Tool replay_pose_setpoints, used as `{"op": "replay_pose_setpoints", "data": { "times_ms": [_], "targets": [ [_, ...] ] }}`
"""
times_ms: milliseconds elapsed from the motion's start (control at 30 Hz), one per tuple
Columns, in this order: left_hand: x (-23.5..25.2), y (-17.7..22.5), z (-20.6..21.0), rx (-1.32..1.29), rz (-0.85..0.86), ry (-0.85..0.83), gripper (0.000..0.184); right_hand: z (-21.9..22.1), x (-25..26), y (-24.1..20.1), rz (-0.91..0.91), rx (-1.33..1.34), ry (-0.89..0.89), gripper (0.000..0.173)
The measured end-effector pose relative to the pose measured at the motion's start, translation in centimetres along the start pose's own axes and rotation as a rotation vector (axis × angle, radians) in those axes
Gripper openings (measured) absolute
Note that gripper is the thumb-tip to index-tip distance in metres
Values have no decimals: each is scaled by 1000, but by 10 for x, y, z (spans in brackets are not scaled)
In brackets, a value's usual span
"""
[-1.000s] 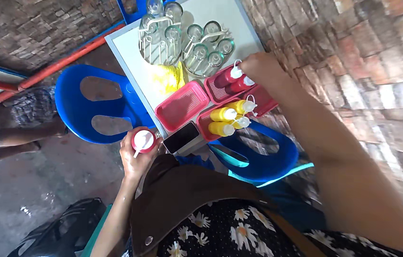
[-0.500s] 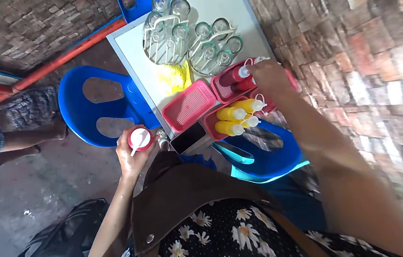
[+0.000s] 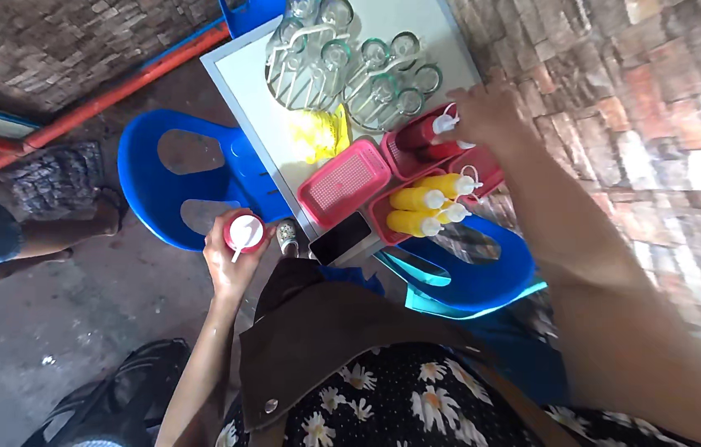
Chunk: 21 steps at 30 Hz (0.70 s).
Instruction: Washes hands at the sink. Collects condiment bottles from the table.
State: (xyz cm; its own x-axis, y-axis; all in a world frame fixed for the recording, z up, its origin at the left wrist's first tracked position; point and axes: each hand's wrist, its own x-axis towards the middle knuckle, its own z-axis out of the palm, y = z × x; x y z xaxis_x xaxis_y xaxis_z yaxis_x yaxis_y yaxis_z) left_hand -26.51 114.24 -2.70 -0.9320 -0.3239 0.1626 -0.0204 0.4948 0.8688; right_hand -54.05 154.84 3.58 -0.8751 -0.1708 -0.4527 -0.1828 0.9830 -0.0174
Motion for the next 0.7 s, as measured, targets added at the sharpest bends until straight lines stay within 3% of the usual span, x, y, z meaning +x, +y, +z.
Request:
{"op": "replay_pose_setpoints", "data": {
  "times_ms": [67, 267, 467, 700],
  "targets": [
    [-3, -3, -6, -4, -3, 16, 60, 16, 9, -3, 28, -93, -61, 78],
    [-19, -4, -23, 2, -96, 106, 62, 41, 15, -21, 67, -189, -14, 66],
    [-50, 7, -33, 38, -130, 252, 62, 25, 3, -32, 139, -139, -90, 63],
    [-108, 33, -28, 64, -226, 394, 67, -16, -33, -41, -2, -142, -6, 61]
  ]
}}
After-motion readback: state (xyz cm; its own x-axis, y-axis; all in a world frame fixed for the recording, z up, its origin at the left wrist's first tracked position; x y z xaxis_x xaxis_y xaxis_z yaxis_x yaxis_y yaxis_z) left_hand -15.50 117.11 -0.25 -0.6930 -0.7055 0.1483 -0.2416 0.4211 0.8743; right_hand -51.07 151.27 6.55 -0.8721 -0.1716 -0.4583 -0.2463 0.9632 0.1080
